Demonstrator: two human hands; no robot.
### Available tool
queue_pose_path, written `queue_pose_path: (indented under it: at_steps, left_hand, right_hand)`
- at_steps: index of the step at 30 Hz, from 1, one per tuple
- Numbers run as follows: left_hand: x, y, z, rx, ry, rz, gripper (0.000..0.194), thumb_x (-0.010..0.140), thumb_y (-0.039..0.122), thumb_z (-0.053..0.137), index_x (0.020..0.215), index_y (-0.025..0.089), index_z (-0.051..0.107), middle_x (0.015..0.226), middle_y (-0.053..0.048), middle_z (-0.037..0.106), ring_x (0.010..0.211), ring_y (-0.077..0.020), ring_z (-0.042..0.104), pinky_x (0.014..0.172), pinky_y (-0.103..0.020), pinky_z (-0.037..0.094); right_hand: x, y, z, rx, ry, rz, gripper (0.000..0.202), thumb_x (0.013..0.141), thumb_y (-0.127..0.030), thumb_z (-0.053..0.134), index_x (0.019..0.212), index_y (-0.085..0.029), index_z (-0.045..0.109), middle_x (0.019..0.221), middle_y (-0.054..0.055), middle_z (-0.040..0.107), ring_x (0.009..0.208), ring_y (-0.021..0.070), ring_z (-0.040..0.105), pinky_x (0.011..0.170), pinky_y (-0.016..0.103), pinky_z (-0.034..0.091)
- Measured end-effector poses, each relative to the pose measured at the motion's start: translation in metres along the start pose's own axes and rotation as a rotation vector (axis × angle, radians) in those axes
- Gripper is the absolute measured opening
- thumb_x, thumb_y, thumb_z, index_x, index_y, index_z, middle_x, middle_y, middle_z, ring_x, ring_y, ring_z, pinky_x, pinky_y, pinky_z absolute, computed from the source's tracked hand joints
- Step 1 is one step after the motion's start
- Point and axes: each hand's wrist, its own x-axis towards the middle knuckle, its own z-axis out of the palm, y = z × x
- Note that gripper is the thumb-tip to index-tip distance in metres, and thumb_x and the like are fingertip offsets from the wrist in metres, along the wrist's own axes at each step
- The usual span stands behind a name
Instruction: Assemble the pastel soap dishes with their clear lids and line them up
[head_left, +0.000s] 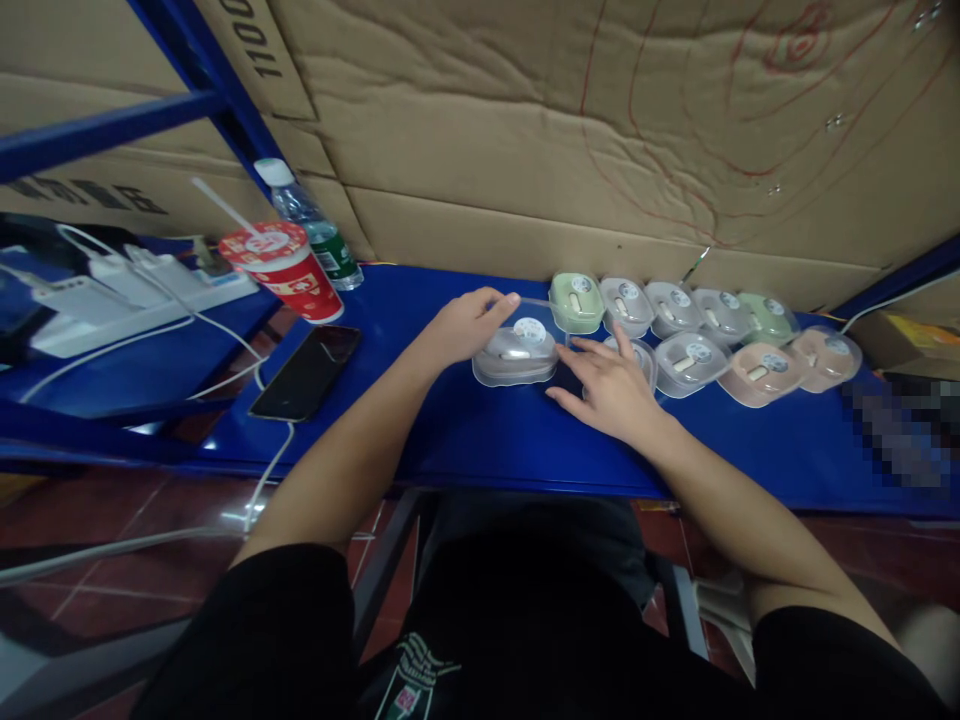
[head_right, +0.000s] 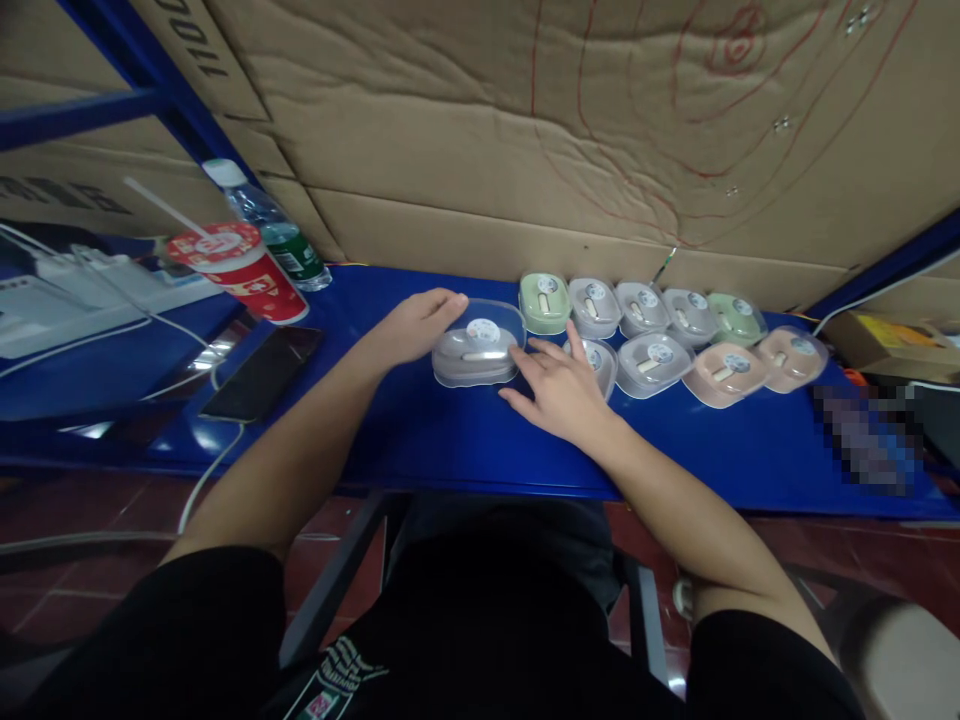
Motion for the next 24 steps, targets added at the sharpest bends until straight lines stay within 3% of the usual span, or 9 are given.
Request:
queue_pose_path:
  at_steps: [3, 8, 12, 15, 21, 24]
  left_hand:
    - [0.000, 0.000, 0.004, 0.047, -0.087, -0.051, 0.053, 0.100, 0.063, 0.051, 0.109, 0.017, 0.076, 0.096, -0.008, 0.077, 0.089, -0.0215, 0.069, 0.081, -0.032, 0.052]
    - [0.000, -0.002, 0.003, 0.180, -0.098, -0.093, 0.051, 0.100, 0.060, 0.050, 0.113, 0.017, 0.077, 0.099, -0.011, 0.078, 0.095, -0.0253, 0.071, 0.084, -0.035, 0.052]
    - [-0.003, 0.000, 0.005, 0.326, -0.132, -0.137, 0.054, 0.101, 0.061, 0.046, 0.122, 0.019, 0.074, 0.109, -0.013, 0.079, 0.106, -0.0305, 0.071, 0.092, -0.039, 0.052]
    - [-0.002, -0.001, 0.007, 0.340, -0.124, -0.150, 0.054, 0.103, 0.058, 0.043, 0.124, 0.019, 0.073, 0.120, -0.014, 0.078, 0.112, -0.0316, 0.070, 0.096, -0.040, 0.051]
    - [0.013, -0.022, -0.004, 0.163, -0.053, -0.170, 0.052, 0.105, 0.055, 0.038, 0.089, 0.018, 0.071, 0.098, -0.011, 0.078, 0.092, -0.0242, 0.070, 0.082, -0.033, 0.051]
    - [0.018, -0.033, -0.010, 0.158, -0.046, -0.207, 0.053, 0.104, 0.056, 0.038, 0.082, 0.019, 0.068, 0.093, -0.010, 0.077, 0.088, -0.0233, 0.068, 0.077, -0.031, 0.050]
  right_hand:
    - [0.000, 0.000, 0.000, 0.029, -0.049, -0.054, 0.057, 0.107, -0.051, 0.052, 0.151, -0.015, 0.062, 0.123, 0.015, 0.081, 0.135, 0.0345, 0.066, 0.132, 0.067, 0.017]
    - [0.002, 0.001, 0.000, 0.055, -0.091, -0.106, 0.055, 0.106, -0.048, 0.054, 0.154, -0.020, 0.060, 0.133, 0.014, 0.078, 0.135, 0.0352, 0.065, 0.132, 0.070, 0.013]
    - [0.002, 0.003, 0.001, 0.049, -0.114, -0.130, 0.057, 0.105, -0.047, 0.058, 0.157, -0.024, 0.057, 0.151, 0.013, 0.066, 0.139, 0.0358, 0.062, 0.132, 0.071, 0.013]
    - [0.002, 0.003, 0.002, 0.027, -0.132, -0.132, 0.058, 0.104, -0.047, 0.060, 0.157, -0.025, 0.057, 0.155, 0.013, 0.064, 0.141, 0.0363, 0.060, 0.131, 0.072, 0.016]
    - [0.002, 0.003, 0.001, -0.002, -0.154, -0.120, 0.062, 0.104, -0.049, 0.060, 0.159, -0.022, 0.053, 0.159, 0.015, 0.060, 0.144, 0.0359, 0.057, 0.131, 0.070, 0.016]
    - [0.001, 0.004, 0.002, -0.033, -0.170, -0.108, 0.066, 0.103, -0.049, 0.061, 0.161, -0.019, 0.049, 0.162, 0.018, 0.056, 0.145, 0.0380, 0.056, 0.130, 0.071, 0.018]
